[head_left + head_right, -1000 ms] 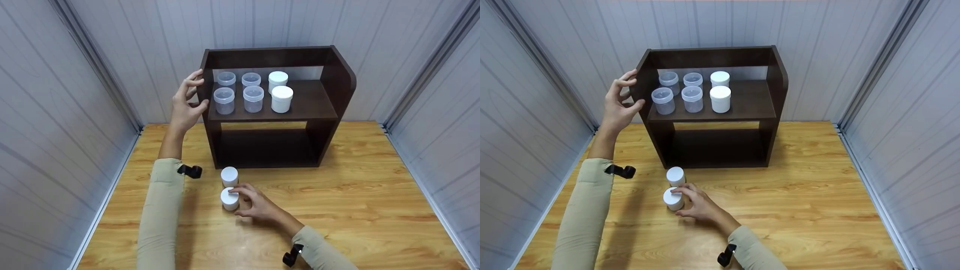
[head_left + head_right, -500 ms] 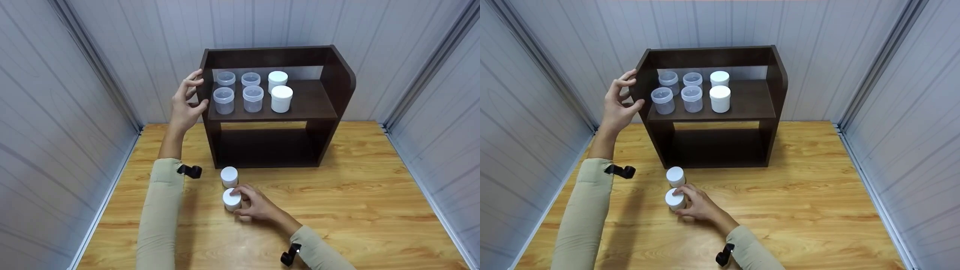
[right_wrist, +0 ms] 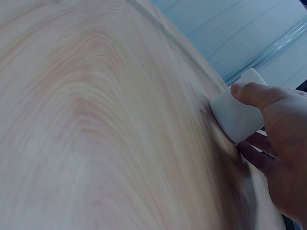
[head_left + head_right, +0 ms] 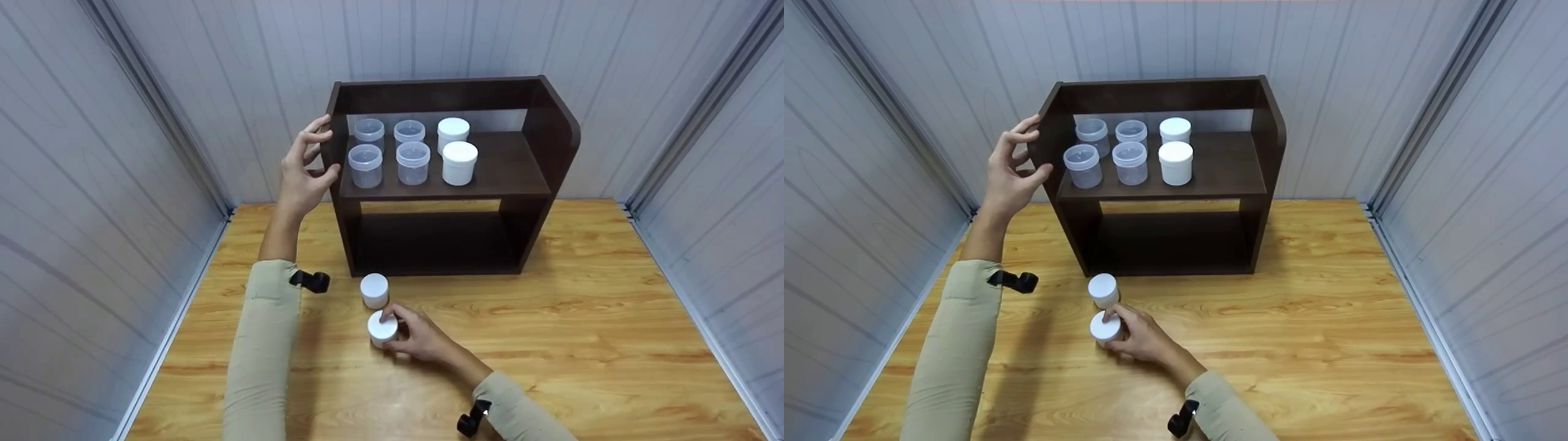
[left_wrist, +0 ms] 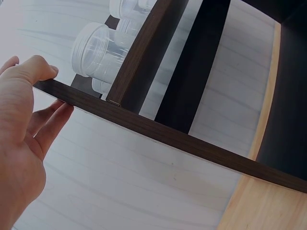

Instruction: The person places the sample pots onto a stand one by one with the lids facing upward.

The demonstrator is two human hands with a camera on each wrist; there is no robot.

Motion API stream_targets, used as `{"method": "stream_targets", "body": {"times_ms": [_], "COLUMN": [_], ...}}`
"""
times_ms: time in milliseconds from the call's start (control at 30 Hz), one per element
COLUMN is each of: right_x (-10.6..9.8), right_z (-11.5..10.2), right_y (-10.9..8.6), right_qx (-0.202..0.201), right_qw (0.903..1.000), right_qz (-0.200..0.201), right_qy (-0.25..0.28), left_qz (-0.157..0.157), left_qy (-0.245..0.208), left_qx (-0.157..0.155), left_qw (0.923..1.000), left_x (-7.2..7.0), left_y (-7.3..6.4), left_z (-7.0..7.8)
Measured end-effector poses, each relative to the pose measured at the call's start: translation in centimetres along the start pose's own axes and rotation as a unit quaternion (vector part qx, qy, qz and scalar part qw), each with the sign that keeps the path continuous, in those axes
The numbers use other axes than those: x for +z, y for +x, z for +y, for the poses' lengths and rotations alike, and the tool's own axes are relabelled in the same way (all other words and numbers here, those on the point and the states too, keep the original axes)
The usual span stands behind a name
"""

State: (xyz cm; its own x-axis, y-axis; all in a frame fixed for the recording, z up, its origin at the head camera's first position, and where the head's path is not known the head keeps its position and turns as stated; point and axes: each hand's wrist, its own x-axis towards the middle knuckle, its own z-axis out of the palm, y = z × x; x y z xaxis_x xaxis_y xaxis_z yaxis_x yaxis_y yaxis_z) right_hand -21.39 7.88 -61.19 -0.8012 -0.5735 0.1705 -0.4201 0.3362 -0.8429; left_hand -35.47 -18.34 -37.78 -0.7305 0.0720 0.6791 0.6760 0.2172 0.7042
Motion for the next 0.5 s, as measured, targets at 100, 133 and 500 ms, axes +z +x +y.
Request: {"method": "stream_targets", "body": {"times_ms": [100, 133, 500], "right_x": [0.06, 0.1, -0.25], "right_z": [0.06, 0.11, 0.35], "right_y": [-0.06, -0.09, -0.61], "right_qx": [-0.003, -0.004, -0.019], "right_qw": [1.0, 1.0, 0.9994], "right_qz": [0.003, 0.005, 0.015], "right_qy": [0.003, 0.004, 0.026], "left_qz": [0.001, 0.001, 0.003], "left_qy": [0.0, 0.0, 0.008], "left_qx": [-0.002, -0.003, -0.004], "left_qw": [1.0, 1.0, 1.0], "left_x": [-0.02, -0.02, 0.01], "left_y": [0.01, 0.01, 0.01], "left_z": [0.0, 0.0, -0.1]}}
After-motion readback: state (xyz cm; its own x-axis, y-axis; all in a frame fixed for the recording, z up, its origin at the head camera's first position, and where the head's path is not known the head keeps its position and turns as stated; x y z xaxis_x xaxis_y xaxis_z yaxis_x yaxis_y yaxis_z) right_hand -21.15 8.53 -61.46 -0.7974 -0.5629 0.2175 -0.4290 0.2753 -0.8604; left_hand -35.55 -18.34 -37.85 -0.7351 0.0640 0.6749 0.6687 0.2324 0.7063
